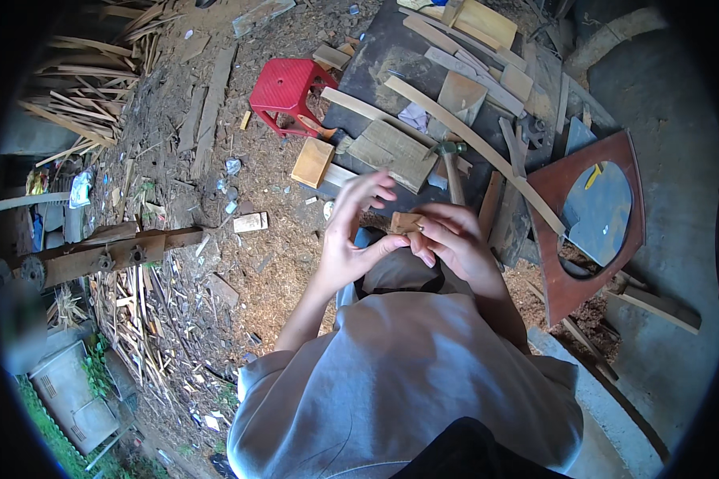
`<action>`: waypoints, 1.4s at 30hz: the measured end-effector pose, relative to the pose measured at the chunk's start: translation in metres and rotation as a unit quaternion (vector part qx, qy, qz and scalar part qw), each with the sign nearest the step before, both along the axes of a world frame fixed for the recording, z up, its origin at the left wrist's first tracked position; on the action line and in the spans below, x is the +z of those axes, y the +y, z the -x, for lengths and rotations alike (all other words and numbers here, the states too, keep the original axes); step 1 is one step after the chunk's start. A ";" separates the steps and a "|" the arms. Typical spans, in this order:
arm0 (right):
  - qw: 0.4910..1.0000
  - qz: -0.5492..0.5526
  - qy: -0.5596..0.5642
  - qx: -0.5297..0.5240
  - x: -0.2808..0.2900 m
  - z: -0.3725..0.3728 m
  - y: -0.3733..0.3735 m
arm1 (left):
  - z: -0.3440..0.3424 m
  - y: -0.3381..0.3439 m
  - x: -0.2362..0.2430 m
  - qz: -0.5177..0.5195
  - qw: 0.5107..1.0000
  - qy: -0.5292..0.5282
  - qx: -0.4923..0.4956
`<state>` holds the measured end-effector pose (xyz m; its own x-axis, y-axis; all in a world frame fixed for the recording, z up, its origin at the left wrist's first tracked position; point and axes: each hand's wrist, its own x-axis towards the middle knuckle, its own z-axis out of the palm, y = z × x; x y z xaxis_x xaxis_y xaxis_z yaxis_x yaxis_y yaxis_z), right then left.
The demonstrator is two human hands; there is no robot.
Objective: Assembling small wooden blocks using a hammer in a workshop.
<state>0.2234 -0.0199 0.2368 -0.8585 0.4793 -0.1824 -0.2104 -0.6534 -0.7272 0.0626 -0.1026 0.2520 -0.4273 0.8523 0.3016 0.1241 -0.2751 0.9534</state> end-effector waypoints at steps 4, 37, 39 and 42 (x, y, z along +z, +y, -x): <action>0.995 0.092 0.033 0.037 -0.036 0.004 -0.001 | 0.008 -0.008 -0.030 0.038 0.991 0.090 -0.090; 0.815 -0.438 -0.374 -0.060 -0.145 -0.045 0.032 | -0.003 0.013 -0.264 0.165 0.948 0.267 -0.056; 0.755 -0.499 -0.425 -0.034 -0.160 -0.047 0.016 | -0.006 0.015 -0.263 0.181 0.943 0.274 -0.045; 0.787 -0.460 -0.405 -0.069 -0.199 -0.051 -0.010 | -0.006 0.015 -0.264 0.191 0.937 0.291 -0.037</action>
<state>0.2741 -0.0301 0.0376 -0.5669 0.8070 -0.1654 0.5438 0.2158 -0.8110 0.0690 -0.0874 -0.0119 -0.2215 0.9661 0.1329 0.6475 0.0438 0.7608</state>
